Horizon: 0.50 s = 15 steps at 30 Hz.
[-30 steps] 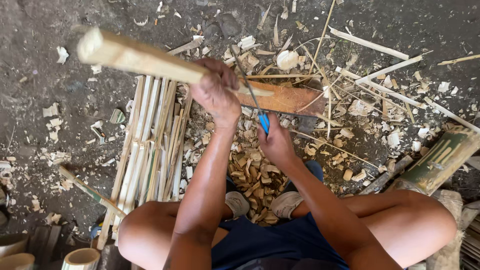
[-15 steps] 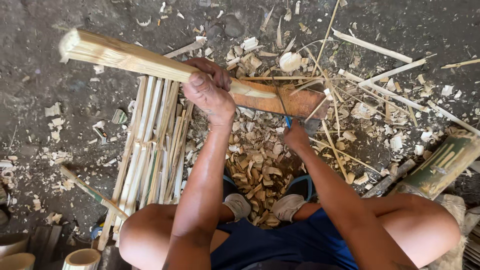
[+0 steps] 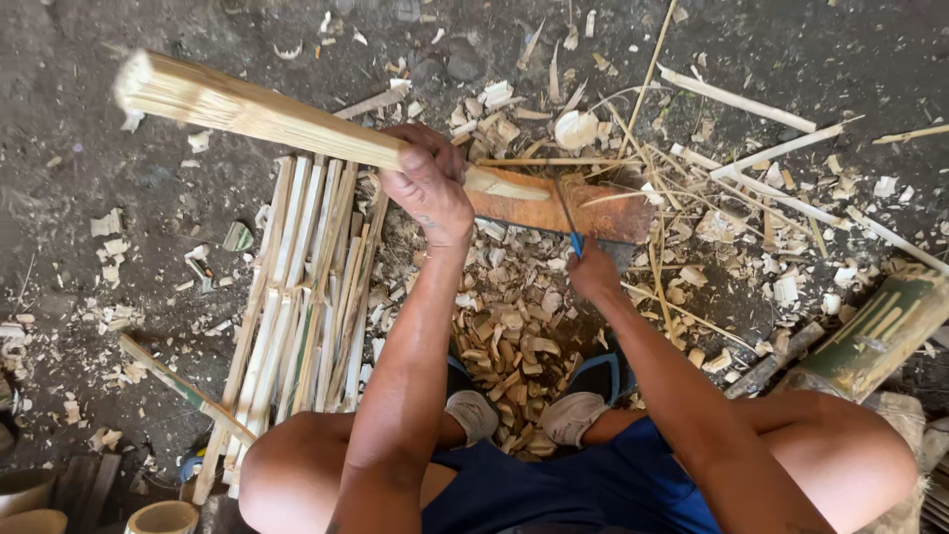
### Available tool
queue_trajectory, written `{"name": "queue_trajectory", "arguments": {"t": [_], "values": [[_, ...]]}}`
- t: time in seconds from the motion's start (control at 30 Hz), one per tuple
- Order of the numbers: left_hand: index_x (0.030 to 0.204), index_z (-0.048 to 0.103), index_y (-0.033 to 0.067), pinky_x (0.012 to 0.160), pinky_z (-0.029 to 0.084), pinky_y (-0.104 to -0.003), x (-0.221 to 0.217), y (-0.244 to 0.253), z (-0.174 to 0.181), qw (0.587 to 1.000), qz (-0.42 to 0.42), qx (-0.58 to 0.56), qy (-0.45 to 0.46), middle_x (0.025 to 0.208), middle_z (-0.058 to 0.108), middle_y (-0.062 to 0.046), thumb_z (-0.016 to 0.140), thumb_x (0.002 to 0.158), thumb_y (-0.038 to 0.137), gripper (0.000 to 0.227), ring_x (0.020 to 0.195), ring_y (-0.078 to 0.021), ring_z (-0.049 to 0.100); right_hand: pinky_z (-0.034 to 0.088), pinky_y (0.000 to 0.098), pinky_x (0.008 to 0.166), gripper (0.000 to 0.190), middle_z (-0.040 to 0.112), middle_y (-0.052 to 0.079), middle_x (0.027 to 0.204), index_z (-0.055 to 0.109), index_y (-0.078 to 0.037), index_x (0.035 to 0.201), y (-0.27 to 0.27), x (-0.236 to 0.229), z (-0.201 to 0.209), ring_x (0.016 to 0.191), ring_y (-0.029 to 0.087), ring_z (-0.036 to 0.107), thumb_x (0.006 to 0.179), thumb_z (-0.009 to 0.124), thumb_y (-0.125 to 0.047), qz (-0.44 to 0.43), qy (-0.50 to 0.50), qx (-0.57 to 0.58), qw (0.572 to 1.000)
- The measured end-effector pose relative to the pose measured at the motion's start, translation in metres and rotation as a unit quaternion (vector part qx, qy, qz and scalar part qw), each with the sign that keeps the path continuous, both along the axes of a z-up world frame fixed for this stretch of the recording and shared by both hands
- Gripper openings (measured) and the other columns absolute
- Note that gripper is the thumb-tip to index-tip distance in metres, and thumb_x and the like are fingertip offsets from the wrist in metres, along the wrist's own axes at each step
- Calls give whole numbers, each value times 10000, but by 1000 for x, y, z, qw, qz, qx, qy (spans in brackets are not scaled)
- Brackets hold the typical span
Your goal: The person sits on the floor and uses a knife to shave the surface of bamboo sticks. They repeatedly hold each stick against a wooden block and scrape it to remove the outer layer, then place the finished sticks into a pile.
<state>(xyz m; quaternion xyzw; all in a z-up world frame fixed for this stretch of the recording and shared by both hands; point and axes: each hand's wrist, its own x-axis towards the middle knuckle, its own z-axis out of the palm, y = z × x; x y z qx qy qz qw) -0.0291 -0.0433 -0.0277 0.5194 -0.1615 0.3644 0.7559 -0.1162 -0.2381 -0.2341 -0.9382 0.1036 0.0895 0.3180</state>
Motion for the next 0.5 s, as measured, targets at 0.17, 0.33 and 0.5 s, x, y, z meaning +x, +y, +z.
{"name": "queue_trajectory", "arguments": {"t": [0.17, 0.33, 0.5], "values": [[917, 488, 71, 393, 364, -282, 1, 8, -2, 989, -142, 19, 48, 600, 455, 2, 664, 1057, 350, 358, 452, -90, 413, 540, 446, 479, 251, 673, 186, 710, 505, -23, 1193, 7, -17, 14, 554, 304, 695, 1007, 576, -176, 31, -59, 120, 990], [866, 464, 106, 387, 331, -276, 2, 12, -2, 984, -174, -21, 29, 581, 412, 18, 654, 1057, 252, 306, 446, -62, 361, 559, 567, 542, 287, 679, 257, 791, 473, -46, 1232, 26, -4, 6, 647, 450, 692, 1007, 550, -207, -45, 15, 123, 991], [808, 460, 123, 348, 355, -276, 7, 5, -7, 992, -125, -9, 24, 558, 426, 25, 638, 1049, 199, 309, 430, -70, 403, 526, 625, 717, 296, 686, 308, 850, 506, -34, 1181, -17, -1, -49, 803, 524, 667, 998, 601, -247, 7, -45, -1, 999]]}}
